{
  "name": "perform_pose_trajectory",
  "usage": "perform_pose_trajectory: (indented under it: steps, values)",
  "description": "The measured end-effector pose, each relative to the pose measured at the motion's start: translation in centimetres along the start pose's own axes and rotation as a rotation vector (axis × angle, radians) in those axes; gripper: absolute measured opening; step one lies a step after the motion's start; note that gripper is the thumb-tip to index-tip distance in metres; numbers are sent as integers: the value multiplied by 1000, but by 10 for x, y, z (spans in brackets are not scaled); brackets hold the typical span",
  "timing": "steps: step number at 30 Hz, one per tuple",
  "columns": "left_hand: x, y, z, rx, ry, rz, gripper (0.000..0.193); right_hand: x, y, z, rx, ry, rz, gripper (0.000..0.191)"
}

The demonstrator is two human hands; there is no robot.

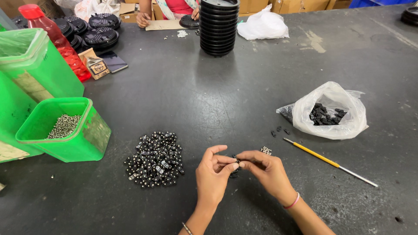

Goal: The person picks small black plastic components from a pile on the worktable and presses them together by hand to assemble each unit, occasionally using a metal rod to help seat a part, setting finished units aside. A coworker across the table handles similar parts.

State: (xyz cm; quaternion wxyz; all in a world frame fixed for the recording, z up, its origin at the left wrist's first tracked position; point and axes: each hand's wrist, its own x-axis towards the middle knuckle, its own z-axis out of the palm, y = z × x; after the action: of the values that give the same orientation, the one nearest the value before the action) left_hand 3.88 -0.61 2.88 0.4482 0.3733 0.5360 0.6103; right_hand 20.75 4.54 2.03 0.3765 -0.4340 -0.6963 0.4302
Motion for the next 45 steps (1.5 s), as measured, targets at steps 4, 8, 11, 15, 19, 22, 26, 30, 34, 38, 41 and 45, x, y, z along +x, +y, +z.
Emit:
perform_pose_trajectory:
  steps: [4,8,11,15,19,22,26,30,34,38,41,45]
  values:
    - [-2,1,0,1,-8,0,48,-1,6,-5,-1,-29,-31,18]
    - [0,-7,0,-91,-20,9,48,-1,14,-3,31,-24,-14,17]
    - [1,-21,0,-254,-48,-43,41,3,21,-2,212,-37,27,19]
    - [3,-38,2,-340,-103,-74,23,5,25,0,407,-106,12,19]
    - [7,-42,-4,-394,-112,-66,15,4,21,-1,359,-145,-15,24]
    - [13,-37,-11,-534,-66,-164,11,6,18,-11,273,-54,-47,24]
    - [18,-34,-20,-537,-46,-113,14,14,17,-44,207,162,-65,22]
    - [21,-35,-25,-474,-10,-79,16,19,22,-74,268,347,-89,23]
    - [22,-35,-29,-407,8,-67,17,21,31,-86,35,393,-6,20]
    - [22,-35,-29,-409,10,-45,14,21,43,-81,-280,307,13,19]
    - [22,-35,-29,-387,8,-28,11,22,49,-77,-483,221,-59,18]
    - [21,-36,-28,-357,31,-2,7,22,48,-75,-547,155,-11,17]
